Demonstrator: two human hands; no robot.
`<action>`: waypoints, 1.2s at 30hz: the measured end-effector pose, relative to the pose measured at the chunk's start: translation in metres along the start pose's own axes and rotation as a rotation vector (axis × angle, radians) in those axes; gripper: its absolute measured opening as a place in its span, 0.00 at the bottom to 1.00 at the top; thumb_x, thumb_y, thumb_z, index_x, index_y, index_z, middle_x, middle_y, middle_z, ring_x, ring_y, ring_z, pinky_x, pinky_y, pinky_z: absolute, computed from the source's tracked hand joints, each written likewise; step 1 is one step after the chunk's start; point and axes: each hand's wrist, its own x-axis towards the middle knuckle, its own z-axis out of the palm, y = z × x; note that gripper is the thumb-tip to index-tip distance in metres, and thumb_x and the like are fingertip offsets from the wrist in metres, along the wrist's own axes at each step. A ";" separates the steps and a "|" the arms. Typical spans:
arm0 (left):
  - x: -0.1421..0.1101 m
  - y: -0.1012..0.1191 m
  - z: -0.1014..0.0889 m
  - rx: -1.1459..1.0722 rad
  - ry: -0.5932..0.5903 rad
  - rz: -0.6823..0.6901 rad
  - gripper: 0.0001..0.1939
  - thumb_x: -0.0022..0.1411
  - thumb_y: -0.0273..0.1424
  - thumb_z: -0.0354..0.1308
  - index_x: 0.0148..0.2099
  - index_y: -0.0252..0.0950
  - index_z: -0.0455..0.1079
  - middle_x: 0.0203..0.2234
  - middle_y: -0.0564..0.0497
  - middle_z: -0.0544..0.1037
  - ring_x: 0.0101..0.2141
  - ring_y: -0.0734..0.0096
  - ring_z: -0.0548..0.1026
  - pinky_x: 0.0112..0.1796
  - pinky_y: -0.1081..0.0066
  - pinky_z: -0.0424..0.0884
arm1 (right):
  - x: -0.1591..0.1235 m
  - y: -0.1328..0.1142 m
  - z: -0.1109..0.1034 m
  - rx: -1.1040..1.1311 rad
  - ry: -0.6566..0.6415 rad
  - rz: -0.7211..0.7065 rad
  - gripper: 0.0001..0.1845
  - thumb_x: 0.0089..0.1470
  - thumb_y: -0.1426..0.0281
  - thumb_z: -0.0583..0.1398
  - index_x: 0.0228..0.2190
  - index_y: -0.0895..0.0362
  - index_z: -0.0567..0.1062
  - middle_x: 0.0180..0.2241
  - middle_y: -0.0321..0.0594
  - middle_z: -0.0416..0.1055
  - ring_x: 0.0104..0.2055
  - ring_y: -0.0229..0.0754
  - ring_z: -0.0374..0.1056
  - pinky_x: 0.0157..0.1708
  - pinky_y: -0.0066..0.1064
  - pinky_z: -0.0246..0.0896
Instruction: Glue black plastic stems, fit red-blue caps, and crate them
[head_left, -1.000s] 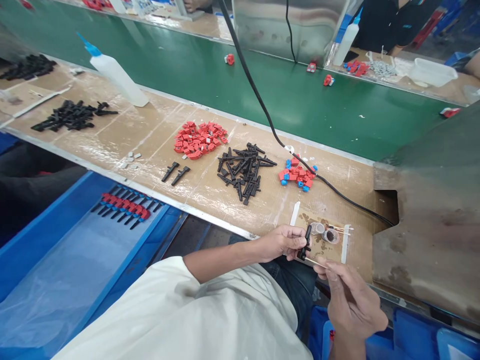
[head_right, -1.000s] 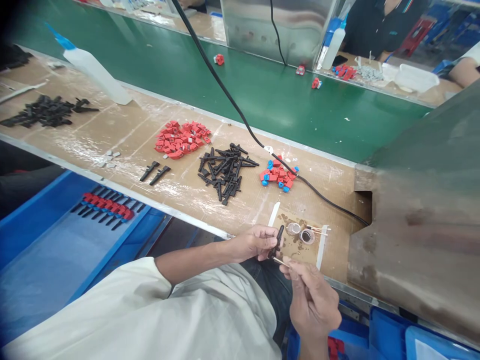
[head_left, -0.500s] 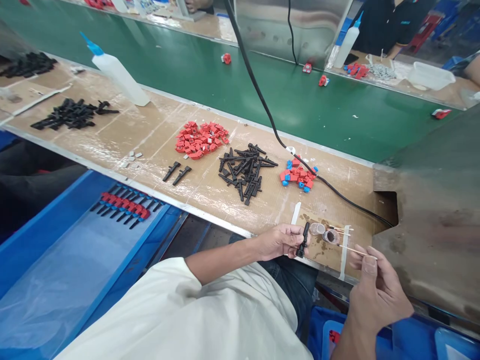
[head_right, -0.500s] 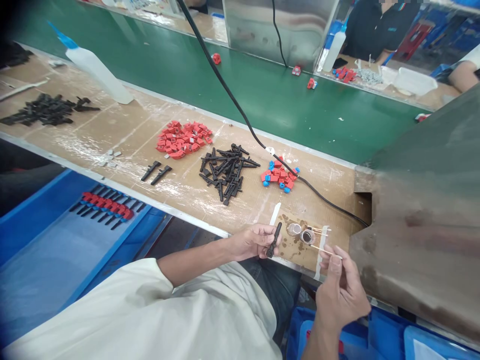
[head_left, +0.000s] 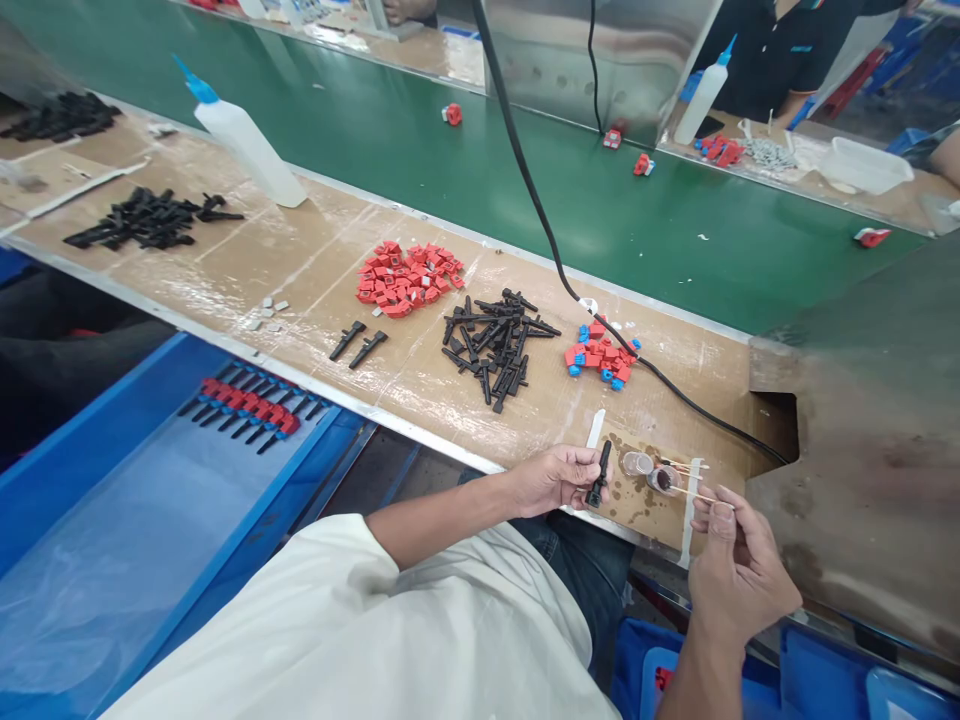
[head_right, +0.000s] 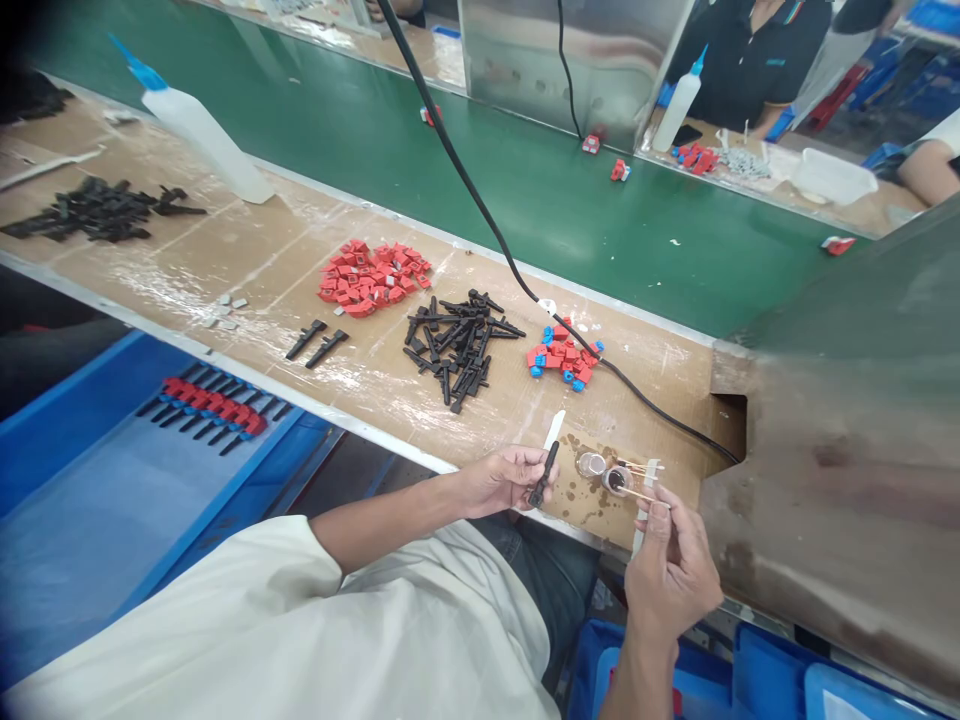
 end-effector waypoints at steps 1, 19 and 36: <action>0.000 0.000 -0.001 0.000 0.000 0.002 0.27 0.41 0.44 0.77 0.34 0.30 0.71 0.24 0.50 0.76 0.21 0.81 0.69 0.21 0.78 0.57 | 0.001 0.001 0.000 -0.018 -0.016 -0.017 0.15 0.61 0.62 0.62 0.41 0.60 0.82 0.35 0.43 0.78 0.29 0.40 0.74 0.32 0.31 0.69; 0.001 -0.003 -0.006 -0.011 -0.005 -0.003 0.25 0.44 0.42 0.76 0.35 0.30 0.71 0.25 0.49 0.76 0.23 0.79 0.70 0.23 0.78 0.59 | 0.004 0.028 0.003 -0.242 -0.084 -0.247 0.12 0.60 0.63 0.63 0.35 0.59 0.83 0.29 0.40 0.74 0.27 0.36 0.68 0.30 0.29 0.64; 0.007 -0.007 0.011 0.064 0.031 0.087 0.28 0.43 0.46 0.76 0.35 0.30 0.72 0.29 0.47 0.78 0.22 0.81 0.71 0.24 0.78 0.62 | 0.009 0.026 0.007 0.493 0.123 0.661 0.22 0.35 0.59 0.76 0.28 0.62 0.80 0.24 0.40 0.77 0.22 0.34 0.69 0.14 0.19 0.55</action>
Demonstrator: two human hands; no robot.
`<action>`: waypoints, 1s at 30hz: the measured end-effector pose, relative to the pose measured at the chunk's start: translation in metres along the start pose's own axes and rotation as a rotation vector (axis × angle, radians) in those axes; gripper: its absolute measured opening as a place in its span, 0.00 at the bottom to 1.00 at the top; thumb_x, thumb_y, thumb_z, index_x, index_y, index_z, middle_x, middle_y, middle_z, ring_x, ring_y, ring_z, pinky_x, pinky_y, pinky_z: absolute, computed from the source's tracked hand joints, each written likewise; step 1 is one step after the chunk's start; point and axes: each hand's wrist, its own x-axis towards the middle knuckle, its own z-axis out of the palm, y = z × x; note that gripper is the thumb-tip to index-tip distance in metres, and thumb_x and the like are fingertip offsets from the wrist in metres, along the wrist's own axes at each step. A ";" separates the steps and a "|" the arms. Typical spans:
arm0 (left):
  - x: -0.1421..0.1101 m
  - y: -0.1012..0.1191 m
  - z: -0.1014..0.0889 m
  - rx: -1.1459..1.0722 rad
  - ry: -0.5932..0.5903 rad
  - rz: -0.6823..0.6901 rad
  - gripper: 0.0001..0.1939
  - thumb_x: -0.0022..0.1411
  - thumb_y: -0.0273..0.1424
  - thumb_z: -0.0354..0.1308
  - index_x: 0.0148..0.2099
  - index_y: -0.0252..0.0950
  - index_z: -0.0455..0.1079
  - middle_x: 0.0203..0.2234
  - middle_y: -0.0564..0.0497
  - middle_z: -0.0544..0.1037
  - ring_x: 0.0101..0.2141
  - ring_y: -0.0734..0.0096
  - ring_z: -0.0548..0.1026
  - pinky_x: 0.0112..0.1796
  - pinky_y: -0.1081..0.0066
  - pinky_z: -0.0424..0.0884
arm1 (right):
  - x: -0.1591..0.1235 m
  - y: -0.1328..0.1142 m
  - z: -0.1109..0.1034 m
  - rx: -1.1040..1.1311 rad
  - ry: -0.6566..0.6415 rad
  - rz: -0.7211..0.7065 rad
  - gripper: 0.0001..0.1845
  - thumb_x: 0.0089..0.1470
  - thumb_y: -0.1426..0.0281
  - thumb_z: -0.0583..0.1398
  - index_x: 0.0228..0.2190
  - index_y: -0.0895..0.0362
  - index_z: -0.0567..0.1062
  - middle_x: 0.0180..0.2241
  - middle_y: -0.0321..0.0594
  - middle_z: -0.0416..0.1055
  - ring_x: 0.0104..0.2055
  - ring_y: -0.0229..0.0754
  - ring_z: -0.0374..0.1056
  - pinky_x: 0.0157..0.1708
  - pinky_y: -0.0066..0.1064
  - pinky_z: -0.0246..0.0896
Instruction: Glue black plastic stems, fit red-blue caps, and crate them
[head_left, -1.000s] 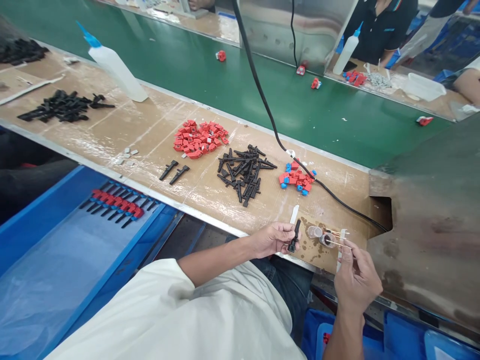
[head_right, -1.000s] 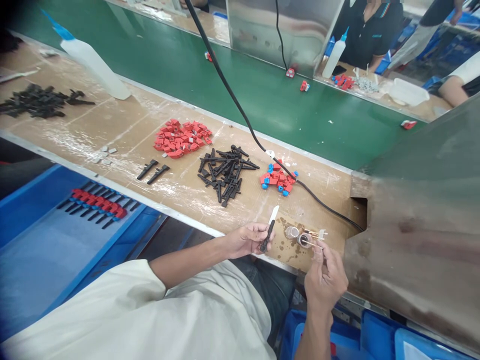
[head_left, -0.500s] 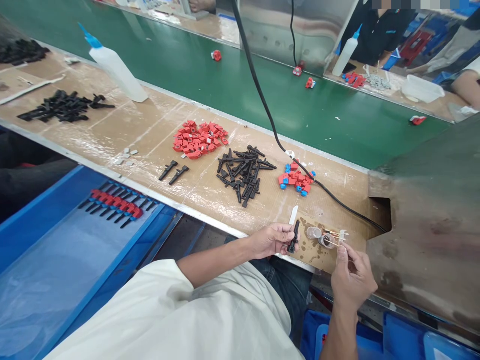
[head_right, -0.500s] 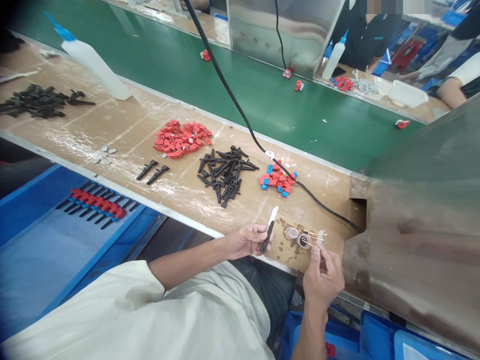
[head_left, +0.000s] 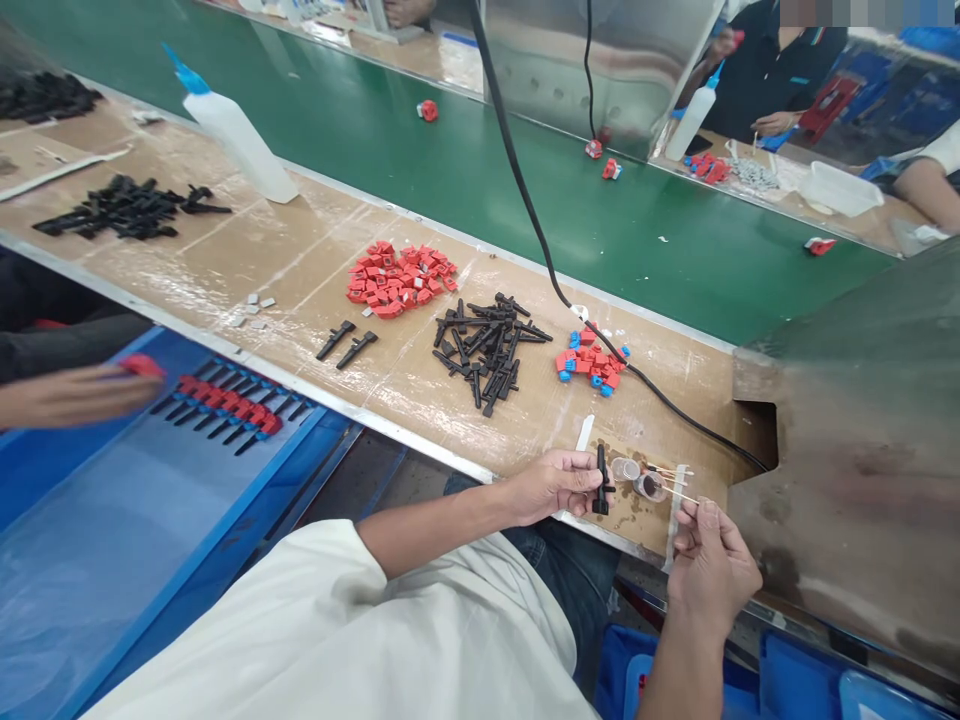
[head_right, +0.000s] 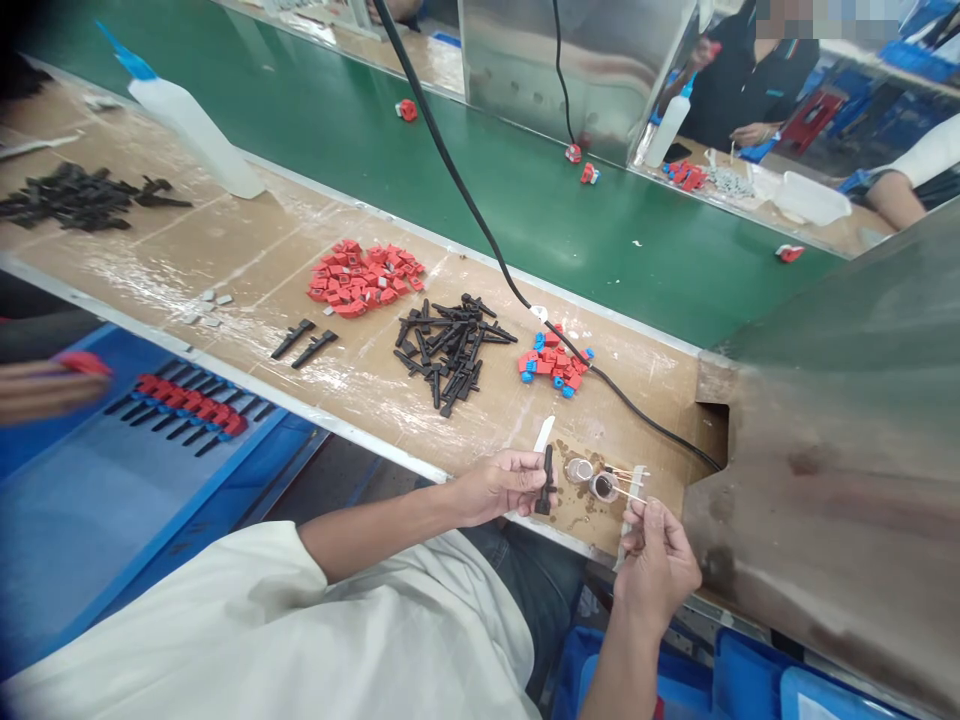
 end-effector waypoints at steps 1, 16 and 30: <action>0.001 0.000 0.001 0.006 0.005 0.002 0.28 0.43 0.46 0.76 0.35 0.30 0.72 0.29 0.47 0.78 0.22 0.81 0.71 0.24 0.78 0.62 | 0.001 0.000 -0.001 0.008 -0.002 0.006 0.23 0.34 0.60 0.76 0.29 0.62 0.80 0.25 0.40 0.77 0.23 0.34 0.70 0.14 0.19 0.56; 0.017 -0.002 0.018 -0.035 0.050 0.013 0.29 0.40 0.46 0.77 0.35 0.30 0.72 0.29 0.47 0.79 0.26 0.79 0.74 0.26 0.79 0.64 | -0.011 -0.024 -0.010 0.098 -0.111 0.046 0.22 0.33 0.64 0.77 0.31 0.60 0.80 0.25 0.38 0.76 0.24 0.32 0.68 0.18 0.18 0.60; 0.017 -0.001 0.022 -0.069 -0.005 -0.007 0.28 0.43 0.44 0.77 0.37 0.30 0.71 0.30 0.45 0.81 0.26 0.77 0.76 0.25 0.80 0.67 | -0.072 -0.046 -0.005 -0.251 -0.139 -0.433 0.11 0.53 0.66 0.69 0.36 0.61 0.81 0.30 0.40 0.78 0.26 0.38 0.72 0.23 0.29 0.67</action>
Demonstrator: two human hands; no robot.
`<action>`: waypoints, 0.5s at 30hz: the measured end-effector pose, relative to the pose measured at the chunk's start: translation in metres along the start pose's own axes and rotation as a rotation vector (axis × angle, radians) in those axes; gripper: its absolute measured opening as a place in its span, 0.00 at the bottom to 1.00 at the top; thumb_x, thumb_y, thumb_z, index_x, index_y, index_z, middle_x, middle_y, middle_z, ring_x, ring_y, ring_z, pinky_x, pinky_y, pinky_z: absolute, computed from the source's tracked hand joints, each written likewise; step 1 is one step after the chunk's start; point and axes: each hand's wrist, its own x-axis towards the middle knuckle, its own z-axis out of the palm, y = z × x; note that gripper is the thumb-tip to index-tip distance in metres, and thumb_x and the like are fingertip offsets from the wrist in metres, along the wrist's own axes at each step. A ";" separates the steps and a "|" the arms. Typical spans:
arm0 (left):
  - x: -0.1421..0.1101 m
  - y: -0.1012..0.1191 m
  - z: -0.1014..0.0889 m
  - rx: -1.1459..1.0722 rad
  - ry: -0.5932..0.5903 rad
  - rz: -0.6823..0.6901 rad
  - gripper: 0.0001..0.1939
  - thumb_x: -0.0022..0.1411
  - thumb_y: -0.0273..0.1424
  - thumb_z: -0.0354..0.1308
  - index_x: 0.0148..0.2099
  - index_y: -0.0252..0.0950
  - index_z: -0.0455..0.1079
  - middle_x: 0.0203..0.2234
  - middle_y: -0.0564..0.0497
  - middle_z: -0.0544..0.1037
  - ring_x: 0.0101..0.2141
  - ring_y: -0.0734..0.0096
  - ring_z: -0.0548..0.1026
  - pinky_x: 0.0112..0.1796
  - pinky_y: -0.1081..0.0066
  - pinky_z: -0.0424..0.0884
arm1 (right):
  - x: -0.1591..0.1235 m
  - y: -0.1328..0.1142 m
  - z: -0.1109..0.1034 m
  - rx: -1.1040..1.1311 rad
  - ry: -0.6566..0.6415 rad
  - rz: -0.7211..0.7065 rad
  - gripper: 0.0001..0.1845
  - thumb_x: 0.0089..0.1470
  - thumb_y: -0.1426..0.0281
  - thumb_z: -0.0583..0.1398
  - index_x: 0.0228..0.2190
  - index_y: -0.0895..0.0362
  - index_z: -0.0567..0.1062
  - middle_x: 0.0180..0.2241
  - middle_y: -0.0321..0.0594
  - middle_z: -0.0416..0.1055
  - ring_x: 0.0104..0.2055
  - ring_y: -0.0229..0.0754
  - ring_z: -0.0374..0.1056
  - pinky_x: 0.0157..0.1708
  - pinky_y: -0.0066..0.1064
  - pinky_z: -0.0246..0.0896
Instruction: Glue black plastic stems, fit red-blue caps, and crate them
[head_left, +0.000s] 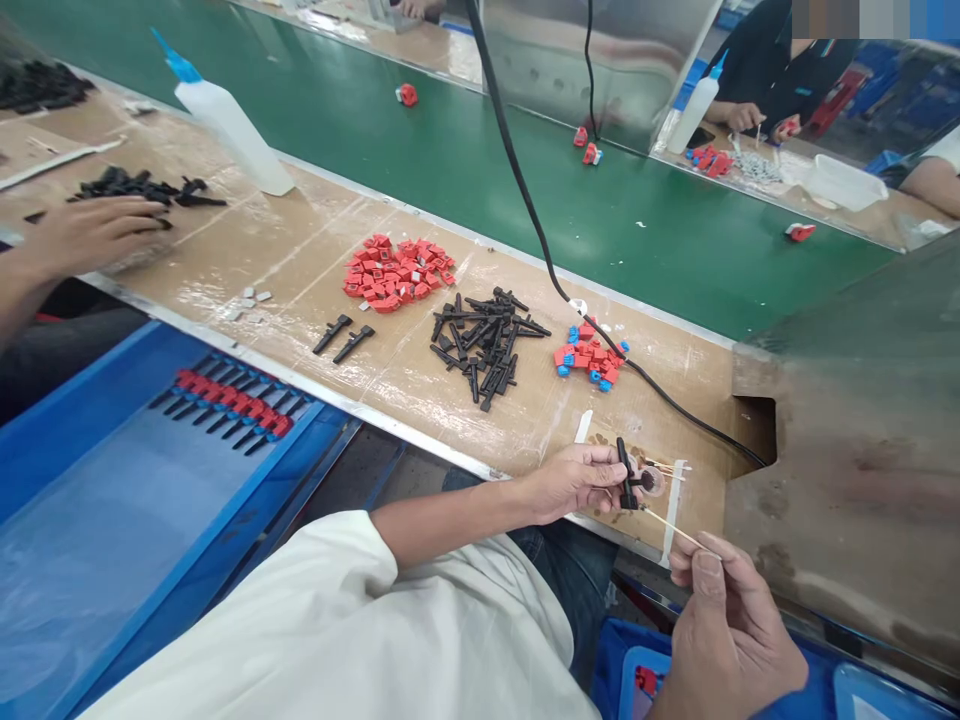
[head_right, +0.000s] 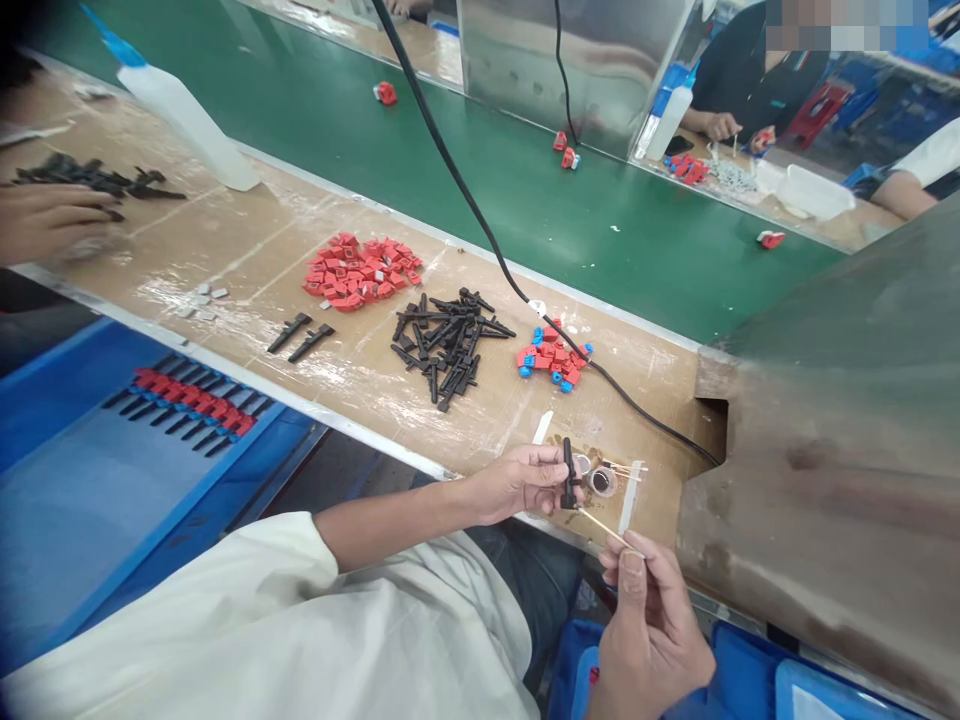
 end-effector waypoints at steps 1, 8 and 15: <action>0.000 0.000 0.000 -0.001 -0.003 0.001 0.28 0.43 0.44 0.77 0.37 0.30 0.71 0.30 0.45 0.81 0.26 0.77 0.76 0.24 0.80 0.67 | 0.000 0.000 0.000 -0.026 -0.008 -0.014 0.11 0.54 0.66 0.68 0.36 0.61 0.81 0.30 0.40 0.78 0.26 0.38 0.72 0.23 0.29 0.67; -0.002 0.001 0.000 0.033 0.001 0.012 0.28 0.43 0.45 0.76 0.38 0.30 0.72 0.31 0.46 0.80 0.26 0.78 0.74 0.26 0.79 0.66 | 0.002 0.012 -0.004 -0.096 -0.110 -0.112 0.07 0.57 0.69 0.66 0.37 0.59 0.81 0.32 0.39 0.77 0.27 0.37 0.72 0.27 0.28 0.69; -0.004 -0.001 -0.003 0.357 -0.030 0.164 0.31 0.46 0.55 0.70 0.35 0.31 0.71 0.26 0.51 0.76 0.24 0.78 0.70 0.27 0.75 0.66 | 0.012 0.014 -0.012 -0.382 -0.276 -0.516 0.09 0.58 0.77 0.63 0.40 0.57 0.79 0.33 0.39 0.78 0.30 0.38 0.74 0.31 0.29 0.70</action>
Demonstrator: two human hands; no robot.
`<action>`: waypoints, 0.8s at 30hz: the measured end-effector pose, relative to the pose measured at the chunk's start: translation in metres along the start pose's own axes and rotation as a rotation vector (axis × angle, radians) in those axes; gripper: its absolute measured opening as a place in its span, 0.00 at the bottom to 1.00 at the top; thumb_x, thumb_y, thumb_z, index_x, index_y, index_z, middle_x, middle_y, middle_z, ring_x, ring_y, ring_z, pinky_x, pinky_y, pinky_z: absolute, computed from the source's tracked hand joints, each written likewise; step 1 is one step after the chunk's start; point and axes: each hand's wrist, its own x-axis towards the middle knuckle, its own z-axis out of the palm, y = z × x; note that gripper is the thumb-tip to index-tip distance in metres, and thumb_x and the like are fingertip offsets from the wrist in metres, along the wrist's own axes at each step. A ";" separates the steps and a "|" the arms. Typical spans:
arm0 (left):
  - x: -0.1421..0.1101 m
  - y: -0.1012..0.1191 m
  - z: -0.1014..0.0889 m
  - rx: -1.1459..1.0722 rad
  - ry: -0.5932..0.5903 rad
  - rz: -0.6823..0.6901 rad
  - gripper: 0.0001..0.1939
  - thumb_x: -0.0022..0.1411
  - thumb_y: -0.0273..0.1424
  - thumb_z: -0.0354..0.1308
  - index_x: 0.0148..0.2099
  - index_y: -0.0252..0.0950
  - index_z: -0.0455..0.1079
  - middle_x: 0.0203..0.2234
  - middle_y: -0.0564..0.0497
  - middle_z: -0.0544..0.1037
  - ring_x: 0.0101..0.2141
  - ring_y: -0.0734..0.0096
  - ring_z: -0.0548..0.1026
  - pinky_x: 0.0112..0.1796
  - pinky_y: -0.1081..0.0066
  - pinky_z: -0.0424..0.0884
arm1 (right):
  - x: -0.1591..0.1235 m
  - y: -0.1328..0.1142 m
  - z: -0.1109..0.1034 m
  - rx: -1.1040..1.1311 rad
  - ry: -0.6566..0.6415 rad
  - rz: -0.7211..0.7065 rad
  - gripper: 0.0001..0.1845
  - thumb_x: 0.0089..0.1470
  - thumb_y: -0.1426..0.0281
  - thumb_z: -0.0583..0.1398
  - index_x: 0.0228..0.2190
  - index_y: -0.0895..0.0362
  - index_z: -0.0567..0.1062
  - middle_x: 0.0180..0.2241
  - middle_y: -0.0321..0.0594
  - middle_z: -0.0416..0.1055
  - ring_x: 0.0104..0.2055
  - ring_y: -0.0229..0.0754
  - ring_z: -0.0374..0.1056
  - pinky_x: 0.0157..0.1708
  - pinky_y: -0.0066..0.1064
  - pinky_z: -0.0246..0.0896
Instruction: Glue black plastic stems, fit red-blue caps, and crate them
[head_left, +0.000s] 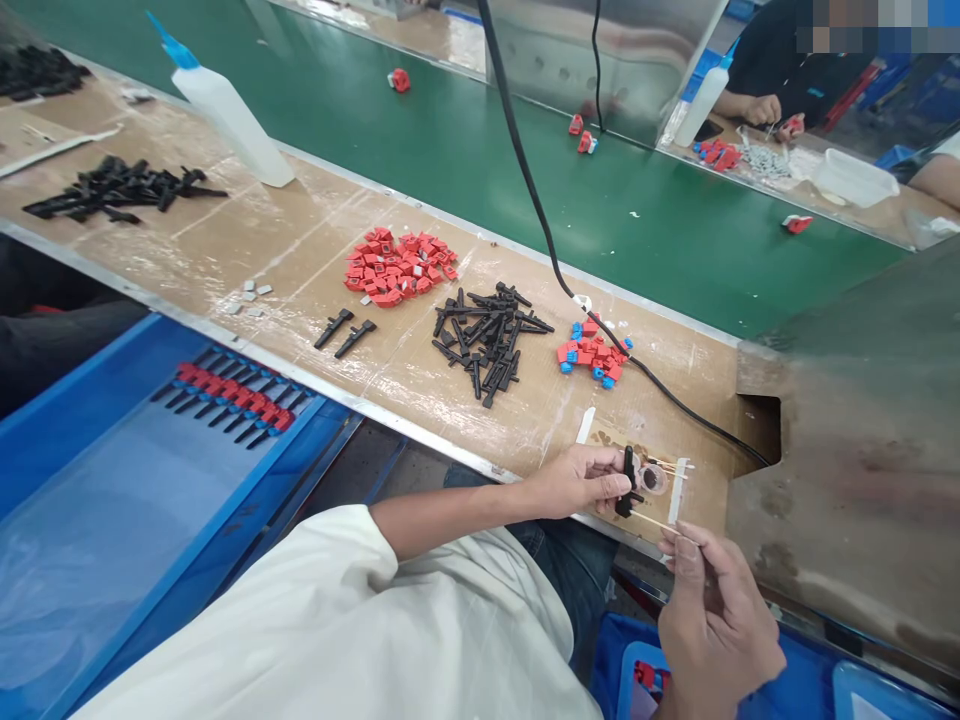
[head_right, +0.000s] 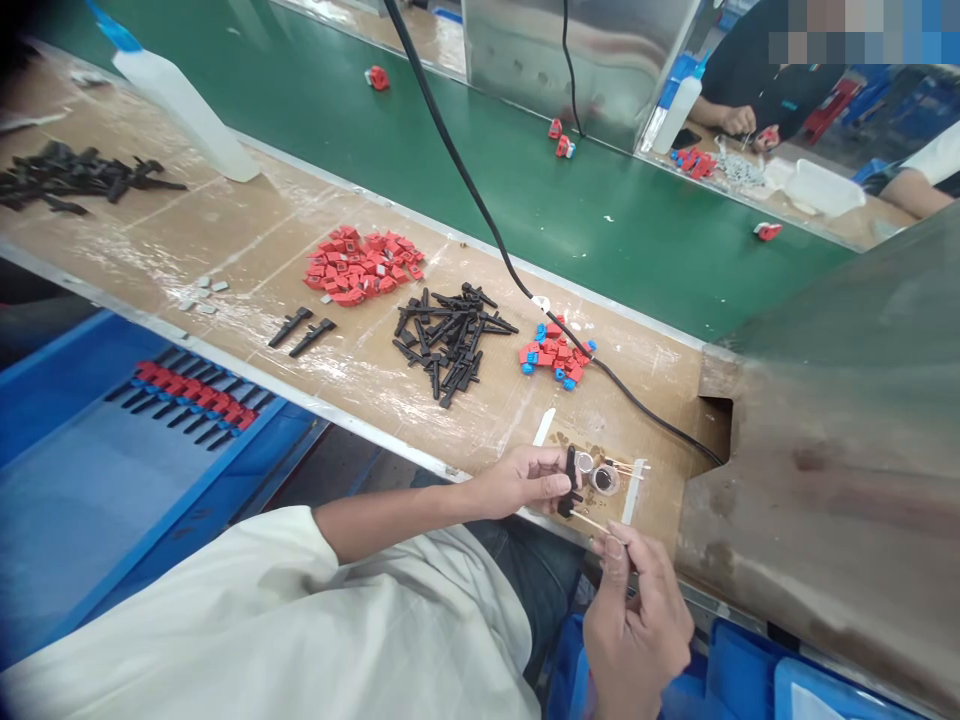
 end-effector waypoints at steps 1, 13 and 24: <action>-0.001 0.000 -0.001 0.037 0.008 0.019 0.31 0.47 0.55 0.69 0.34 0.31 0.71 0.25 0.52 0.76 0.24 0.78 0.70 0.27 0.75 0.65 | 0.002 0.000 -0.001 -0.046 -0.026 -0.106 0.11 0.57 0.79 0.63 0.41 0.56 0.78 0.33 0.38 0.78 0.31 0.38 0.75 0.32 0.28 0.70; -0.001 -0.006 -0.008 -0.002 -0.061 -0.037 0.34 0.43 0.59 0.69 0.33 0.31 0.70 0.26 0.50 0.76 0.23 0.76 0.70 0.23 0.76 0.63 | 0.011 0.000 0.003 -0.068 -0.074 -0.269 0.14 0.56 0.83 0.62 0.41 0.56 0.75 0.30 0.37 0.77 0.29 0.37 0.74 0.28 0.26 0.67; -0.007 -0.003 -0.007 0.064 -0.044 0.015 0.32 0.49 0.58 0.66 0.34 0.32 0.69 0.26 0.50 0.74 0.24 0.76 0.68 0.26 0.74 0.63 | 0.006 -0.007 0.002 -0.167 -0.091 -0.392 0.11 0.56 0.82 0.63 0.39 0.57 0.74 0.28 0.36 0.76 0.28 0.36 0.73 0.30 0.25 0.67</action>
